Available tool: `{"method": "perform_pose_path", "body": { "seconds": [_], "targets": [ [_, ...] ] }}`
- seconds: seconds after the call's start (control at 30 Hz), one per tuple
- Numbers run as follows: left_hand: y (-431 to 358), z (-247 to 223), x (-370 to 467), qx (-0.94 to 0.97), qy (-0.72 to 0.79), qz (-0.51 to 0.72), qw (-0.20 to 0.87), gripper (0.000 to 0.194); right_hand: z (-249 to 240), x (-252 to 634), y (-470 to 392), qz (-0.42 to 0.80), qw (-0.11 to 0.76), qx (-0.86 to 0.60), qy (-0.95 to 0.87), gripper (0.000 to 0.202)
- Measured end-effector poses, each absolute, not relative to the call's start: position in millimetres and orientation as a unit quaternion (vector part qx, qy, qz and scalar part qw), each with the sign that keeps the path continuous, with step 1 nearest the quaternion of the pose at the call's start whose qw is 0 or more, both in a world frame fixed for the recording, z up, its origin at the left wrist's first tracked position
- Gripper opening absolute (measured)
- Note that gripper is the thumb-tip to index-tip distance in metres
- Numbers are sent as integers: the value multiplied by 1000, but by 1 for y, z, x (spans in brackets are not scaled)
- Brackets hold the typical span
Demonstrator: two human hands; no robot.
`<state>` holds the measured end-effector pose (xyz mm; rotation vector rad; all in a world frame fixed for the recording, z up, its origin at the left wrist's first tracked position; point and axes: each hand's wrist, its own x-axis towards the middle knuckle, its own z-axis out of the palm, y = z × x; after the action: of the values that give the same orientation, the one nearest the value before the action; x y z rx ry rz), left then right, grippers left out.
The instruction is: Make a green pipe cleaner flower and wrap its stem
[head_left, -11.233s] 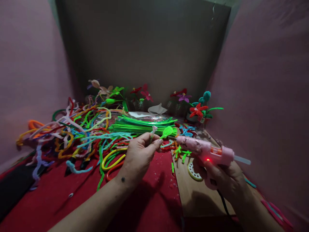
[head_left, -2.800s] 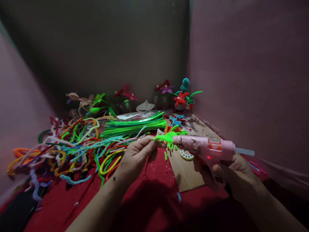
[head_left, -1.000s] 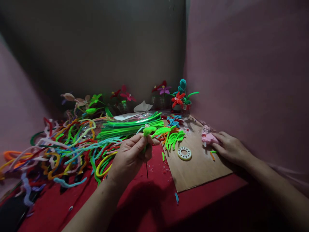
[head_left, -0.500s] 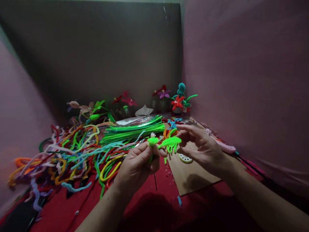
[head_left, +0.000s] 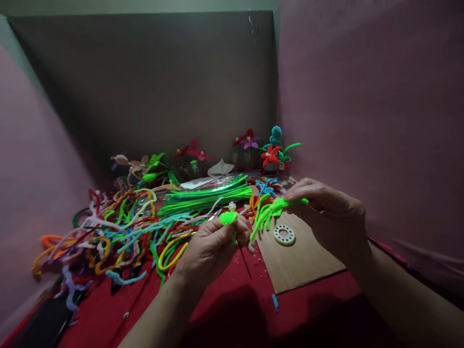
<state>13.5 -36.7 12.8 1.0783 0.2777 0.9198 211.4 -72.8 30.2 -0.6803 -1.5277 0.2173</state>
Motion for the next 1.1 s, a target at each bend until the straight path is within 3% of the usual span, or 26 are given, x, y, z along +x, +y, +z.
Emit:
{"method": "perform_pose_path", "body": {
  "seconds": [0.23, 0.53, 1.1],
  "targets": [
    [-35, 14, 12, 421, 150, 424, 788, 15, 34, 206, -72, 139, 650, -260, -700, 16],
    [-32, 2, 14, 458, 199, 417, 759, 14, 24, 186, -57, 174, 613, -227, -736, 7],
    [-35, 0, 16, 438, 162, 389, 794, 20, 28, 189, -62, 61, 544, -255, -797, 11]
  ]
}}
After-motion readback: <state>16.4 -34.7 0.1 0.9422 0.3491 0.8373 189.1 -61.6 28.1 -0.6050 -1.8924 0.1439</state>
